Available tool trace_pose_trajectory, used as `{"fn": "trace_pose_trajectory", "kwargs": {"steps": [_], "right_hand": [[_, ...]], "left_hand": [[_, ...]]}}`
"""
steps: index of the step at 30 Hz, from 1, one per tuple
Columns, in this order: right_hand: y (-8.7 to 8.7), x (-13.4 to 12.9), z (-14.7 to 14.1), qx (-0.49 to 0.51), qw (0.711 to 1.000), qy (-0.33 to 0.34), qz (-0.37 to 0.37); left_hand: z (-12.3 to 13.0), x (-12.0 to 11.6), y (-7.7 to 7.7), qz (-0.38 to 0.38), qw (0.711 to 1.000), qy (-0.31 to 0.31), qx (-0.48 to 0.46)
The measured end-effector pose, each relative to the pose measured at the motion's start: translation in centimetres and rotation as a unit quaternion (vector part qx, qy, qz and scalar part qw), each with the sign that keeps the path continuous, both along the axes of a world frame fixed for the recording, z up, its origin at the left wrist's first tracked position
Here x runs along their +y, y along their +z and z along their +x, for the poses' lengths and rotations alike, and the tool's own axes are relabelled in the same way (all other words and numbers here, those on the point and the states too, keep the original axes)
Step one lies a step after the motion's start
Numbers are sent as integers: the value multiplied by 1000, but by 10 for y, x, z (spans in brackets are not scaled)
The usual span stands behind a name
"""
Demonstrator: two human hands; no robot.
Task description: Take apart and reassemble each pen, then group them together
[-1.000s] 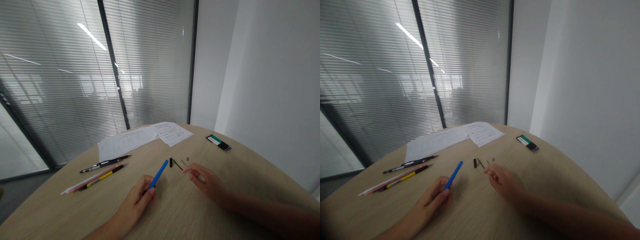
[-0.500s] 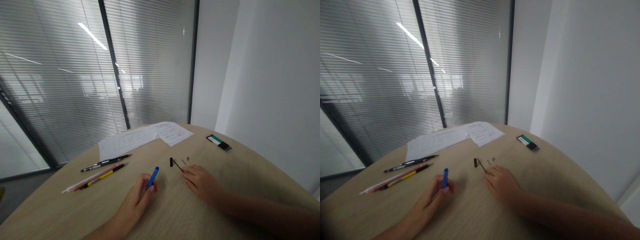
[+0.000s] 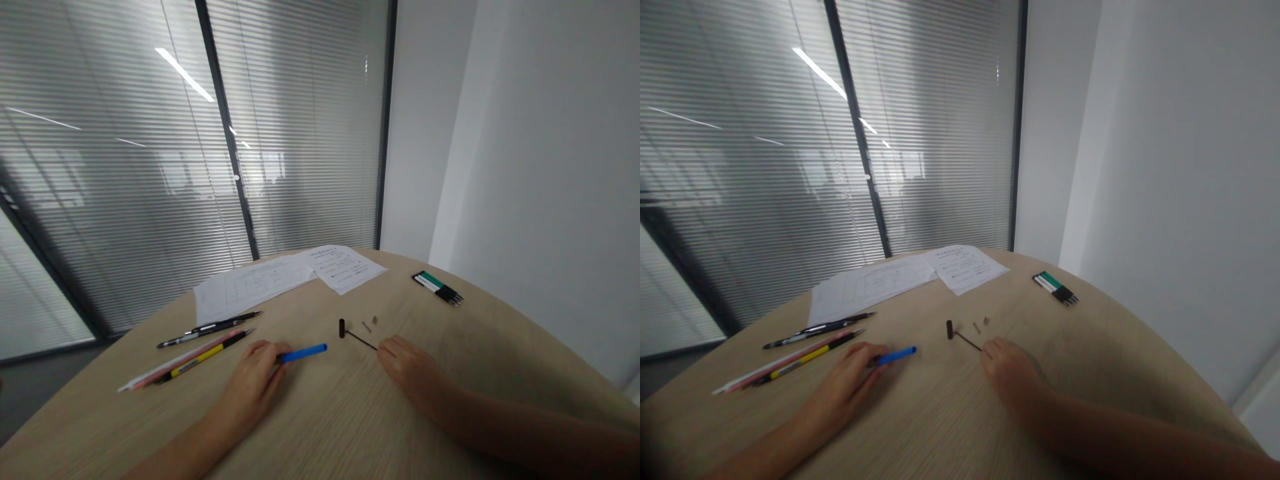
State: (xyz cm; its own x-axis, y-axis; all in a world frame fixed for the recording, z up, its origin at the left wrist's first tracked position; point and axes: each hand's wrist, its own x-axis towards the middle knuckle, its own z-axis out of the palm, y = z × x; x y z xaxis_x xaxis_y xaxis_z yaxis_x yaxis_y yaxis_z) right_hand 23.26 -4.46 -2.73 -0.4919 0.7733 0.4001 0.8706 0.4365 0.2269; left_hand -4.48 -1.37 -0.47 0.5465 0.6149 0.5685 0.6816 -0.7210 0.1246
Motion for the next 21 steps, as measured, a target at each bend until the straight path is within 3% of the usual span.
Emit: {"fn": "trace_pose_trajectory", "kwargs": {"steps": [8, 12, 16, 21], "right_hand": [[6, -1, -2, 17, 999, -38, -2], [10, -1, -2, -4, 995, -95, -13], [6, 1, 1, -9, 993, -120, 3], [-2, 8, 7, 59, 992, -109, 19]], "left_hand": [[3, 2, -3, 10, 999, -2, 41], [5, 1, -2, 31, 998, -18, 55], [5, 0, -2, 39, 997, -9, 71], [5, 2, -4, 42, 997, 13, 69]]}}
